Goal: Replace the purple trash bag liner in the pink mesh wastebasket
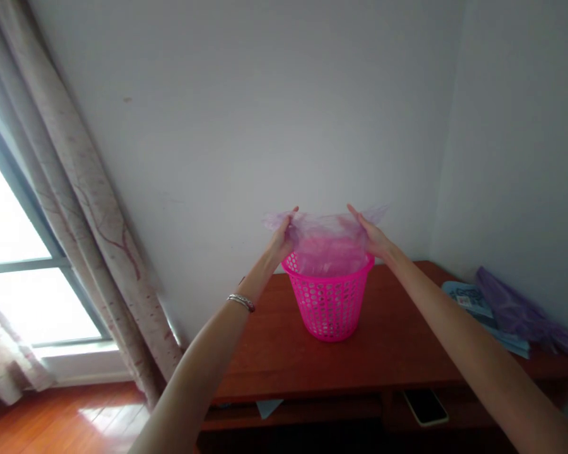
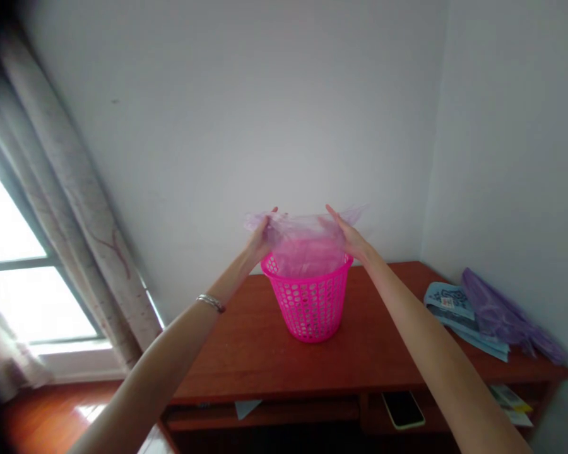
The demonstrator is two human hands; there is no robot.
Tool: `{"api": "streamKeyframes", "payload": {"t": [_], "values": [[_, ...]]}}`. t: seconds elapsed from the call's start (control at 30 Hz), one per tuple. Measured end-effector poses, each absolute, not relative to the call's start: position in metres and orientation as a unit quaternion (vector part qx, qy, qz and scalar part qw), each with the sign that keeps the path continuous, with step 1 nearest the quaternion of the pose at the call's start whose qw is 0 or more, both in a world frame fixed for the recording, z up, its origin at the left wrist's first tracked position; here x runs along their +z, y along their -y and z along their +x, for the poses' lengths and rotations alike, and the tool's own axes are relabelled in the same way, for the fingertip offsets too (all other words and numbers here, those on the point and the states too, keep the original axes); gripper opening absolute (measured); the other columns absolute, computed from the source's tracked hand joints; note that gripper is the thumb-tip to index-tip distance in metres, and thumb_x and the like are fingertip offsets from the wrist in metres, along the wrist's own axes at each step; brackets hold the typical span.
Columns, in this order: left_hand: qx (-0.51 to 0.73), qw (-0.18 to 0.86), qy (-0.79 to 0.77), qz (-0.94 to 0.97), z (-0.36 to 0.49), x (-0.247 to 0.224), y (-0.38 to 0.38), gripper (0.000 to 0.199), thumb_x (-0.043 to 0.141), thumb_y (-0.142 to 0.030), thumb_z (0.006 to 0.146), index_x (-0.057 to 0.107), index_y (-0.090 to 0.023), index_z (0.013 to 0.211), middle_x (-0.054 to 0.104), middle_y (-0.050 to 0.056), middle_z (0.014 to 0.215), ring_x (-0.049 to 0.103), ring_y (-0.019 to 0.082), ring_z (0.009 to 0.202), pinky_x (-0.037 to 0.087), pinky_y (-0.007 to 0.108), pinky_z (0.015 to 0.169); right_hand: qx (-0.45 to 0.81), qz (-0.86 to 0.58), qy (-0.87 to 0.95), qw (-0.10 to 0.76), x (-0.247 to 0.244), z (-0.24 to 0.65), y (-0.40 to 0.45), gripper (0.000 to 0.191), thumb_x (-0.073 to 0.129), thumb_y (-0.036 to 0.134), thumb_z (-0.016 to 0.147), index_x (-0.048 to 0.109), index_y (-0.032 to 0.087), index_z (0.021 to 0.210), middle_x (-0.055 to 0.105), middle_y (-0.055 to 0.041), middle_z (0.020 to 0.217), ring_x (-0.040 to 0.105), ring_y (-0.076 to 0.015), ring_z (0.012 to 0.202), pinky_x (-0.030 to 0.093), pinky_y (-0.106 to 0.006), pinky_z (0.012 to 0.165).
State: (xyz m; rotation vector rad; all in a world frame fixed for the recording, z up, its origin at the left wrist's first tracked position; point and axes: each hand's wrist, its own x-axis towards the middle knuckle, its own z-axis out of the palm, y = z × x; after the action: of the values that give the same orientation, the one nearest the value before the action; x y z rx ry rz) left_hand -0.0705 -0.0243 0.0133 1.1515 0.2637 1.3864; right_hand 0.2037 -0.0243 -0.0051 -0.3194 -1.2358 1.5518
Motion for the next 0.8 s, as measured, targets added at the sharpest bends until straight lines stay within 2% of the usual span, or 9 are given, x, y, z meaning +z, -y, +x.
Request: {"api": "streamKeyframes", "payload": {"t": [0.13,0.17,0.23,0.3,0.37,0.47,0.57,0.67,0.8], "values": [[0.658,0.611,-0.046,0.438,-0.059,0.009,0.023,0.022,0.051,-0.037,0.092,0.062,-0.027,0.108,0.064,0.005,0.123,0.062,0.021,0.110,0.050,0.035,0.092,0.670,-0.079,0.455,0.582,-0.002,0.196,0.026,0.036,0.044,0.044,0.096,0.051,0.038,0.130,0.062,-0.0009,0.125,0.063,-0.0156,0.108,0.056,-0.033,0.084],[0.665,0.614,-0.042,0.424,-0.057,0.009,0.023,0.018,0.050,-0.037,0.093,0.063,-0.025,0.098,0.067,0.005,0.116,0.062,0.021,0.109,0.050,0.036,0.091,0.671,-0.072,0.435,0.597,-0.002,0.195,0.026,0.032,0.042,0.042,0.097,0.055,0.033,0.125,0.063,-0.0020,0.123,0.063,-0.0155,0.108,0.056,-0.033,0.085],[0.673,0.620,-0.050,0.400,-0.054,0.008,0.022,0.019,0.050,-0.033,0.092,0.059,-0.021,0.079,0.070,0.002,0.086,0.067,0.020,0.096,0.051,0.037,0.088,0.674,-0.067,0.396,0.620,-0.003,0.194,0.026,0.027,0.040,0.038,0.098,0.061,0.026,0.110,0.066,-0.0038,0.118,0.063,-0.0163,0.108,0.055,-0.035,0.087],[0.664,0.632,-0.059,0.395,-0.051,0.008,0.020,0.026,0.049,-0.029,0.093,0.052,-0.020,0.068,0.054,-0.004,0.054,0.064,0.014,0.065,0.052,0.034,0.082,0.686,-0.077,0.359,0.629,-0.003,0.191,0.024,0.027,0.039,0.035,0.098,0.061,0.021,0.090,0.069,-0.0049,0.107,0.065,-0.0175,0.102,0.055,-0.038,0.088],[0.638,0.647,-0.075,0.410,-0.047,0.008,0.018,0.031,0.046,-0.029,0.094,0.048,-0.020,0.065,0.033,-0.009,0.042,0.044,0.008,0.039,0.051,0.026,0.066,0.699,-0.095,0.331,0.626,-0.004,0.188,0.022,0.032,0.038,0.032,0.098,0.053,0.019,0.073,0.069,-0.0034,0.080,0.067,-0.0161,0.086,0.055,-0.036,0.084],[0.602,0.651,-0.140,0.441,-0.040,0.007,0.014,0.033,0.047,-0.033,0.093,0.044,-0.020,0.063,0.020,-0.011,0.040,0.021,0.005,0.030,0.030,0.017,0.040,0.720,-0.107,0.312,0.610,-0.004,0.180,0.018,0.039,0.035,0.030,0.100,0.038,0.018,0.063,0.043,0.0047,0.046,0.052,-0.0090,0.049,0.055,-0.029,0.071],[0.579,0.616,-0.210,0.490,-0.033,0.006,0.012,0.035,0.047,-0.038,0.092,0.041,-0.020,0.063,0.020,-0.011,0.040,0.018,0.006,0.030,0.014,0.018,0.034,0.715,-0.159,0.326,0.597,-0.001,0.171,0.015,0.042,0.029,0.031,0.101,0.027,0.019,0.061,0.022,0.0085,0.041,0.024,-0.0057,0.035,0.041,-0.019,0.046],[0.545,0.564,-0.263,0.562,-0.025,0.006,0.011,0.038,0.043,-0.044,0.094,0.040,-0.021,0.064,0.023,-0.011,0.039,0.018,0.006,0.029,0.013,0.018,0.034,0.696,-0.222,0.350,0.587,0.004,0.163,0.013,0.041,0.027,0.031,0.101,0.023,0.020,0.062,0.017,0.0086,0.042,0.014,-0.0065,0.035,0.020,-0.019,0.035],[0.512,0.467,-0.309,0.652,-0.017,0.021,0.006,0.041,0.044,-0.046,0.094,0.039,-0.021,0.063,0.027,-0.009,0.039,0.022,0.005,0.030,0.017,0.018,0.035,0.677,-0.245,0.365,0.591,0.015,0.156,0.009,0.039,0.028,0.031,0.101,0.026,0.021,0.063,0.016,0.0091,0.041,0.011,-0.0066,0.035,0.013,-0.020,0.035]]}}
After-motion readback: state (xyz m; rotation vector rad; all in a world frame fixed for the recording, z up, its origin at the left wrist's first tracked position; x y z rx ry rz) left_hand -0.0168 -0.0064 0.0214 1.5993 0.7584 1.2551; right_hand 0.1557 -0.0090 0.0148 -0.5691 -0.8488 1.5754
